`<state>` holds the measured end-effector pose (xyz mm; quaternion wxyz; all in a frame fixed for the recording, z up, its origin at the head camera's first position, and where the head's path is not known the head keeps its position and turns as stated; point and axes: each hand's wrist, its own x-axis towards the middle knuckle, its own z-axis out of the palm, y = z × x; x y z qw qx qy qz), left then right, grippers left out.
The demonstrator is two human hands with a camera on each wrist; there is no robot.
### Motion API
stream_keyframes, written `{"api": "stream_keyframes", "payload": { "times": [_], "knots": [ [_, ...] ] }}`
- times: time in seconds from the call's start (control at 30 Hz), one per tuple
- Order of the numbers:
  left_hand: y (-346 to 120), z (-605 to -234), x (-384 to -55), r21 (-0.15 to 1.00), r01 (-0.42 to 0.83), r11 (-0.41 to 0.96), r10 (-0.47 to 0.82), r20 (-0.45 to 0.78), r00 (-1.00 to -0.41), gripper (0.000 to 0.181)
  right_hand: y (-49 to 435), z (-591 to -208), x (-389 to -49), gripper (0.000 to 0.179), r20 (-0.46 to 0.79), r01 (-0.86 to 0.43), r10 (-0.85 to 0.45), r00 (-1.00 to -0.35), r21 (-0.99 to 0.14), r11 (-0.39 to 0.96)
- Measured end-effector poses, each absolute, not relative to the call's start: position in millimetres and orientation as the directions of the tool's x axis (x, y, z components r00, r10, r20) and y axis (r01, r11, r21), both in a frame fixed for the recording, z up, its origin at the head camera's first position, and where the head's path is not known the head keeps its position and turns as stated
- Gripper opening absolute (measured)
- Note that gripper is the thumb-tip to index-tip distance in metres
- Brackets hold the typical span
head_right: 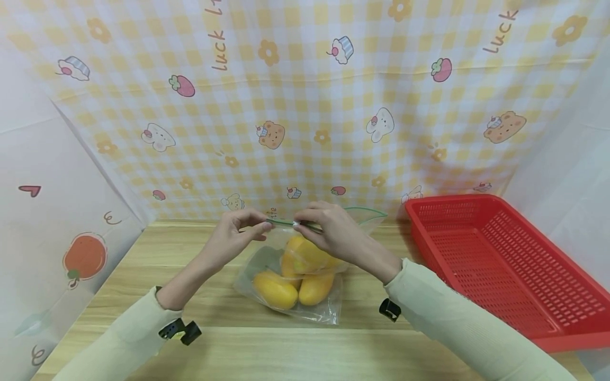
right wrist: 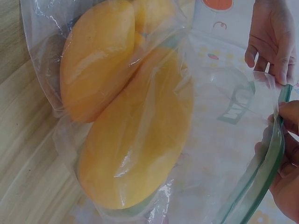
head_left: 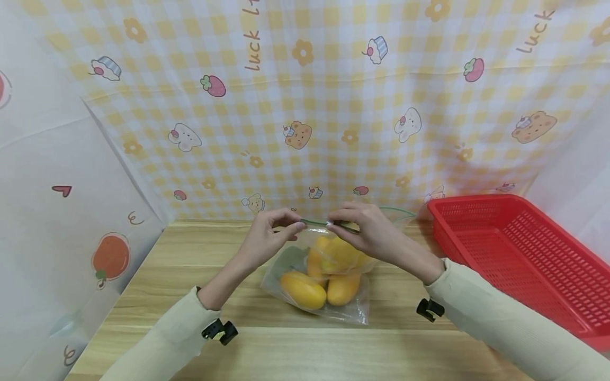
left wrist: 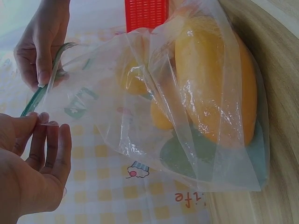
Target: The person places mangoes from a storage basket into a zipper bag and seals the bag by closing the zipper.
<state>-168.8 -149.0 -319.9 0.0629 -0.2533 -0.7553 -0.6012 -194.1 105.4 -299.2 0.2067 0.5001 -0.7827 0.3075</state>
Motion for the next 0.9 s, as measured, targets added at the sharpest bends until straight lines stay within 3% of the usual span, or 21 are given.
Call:
{"api": "stream_keyframes", "payload": {
  "times": [0.9],
  "knots": [
    [-149.6,-319.2,-168.0,0.876,0.453,0.165,0.3,0.393,-0.869,0.006,112.3,-301.8,-195.0,0.013,0.636,-0.909,-0.651,-0.414,-0.257,0.327]
  ]
}}
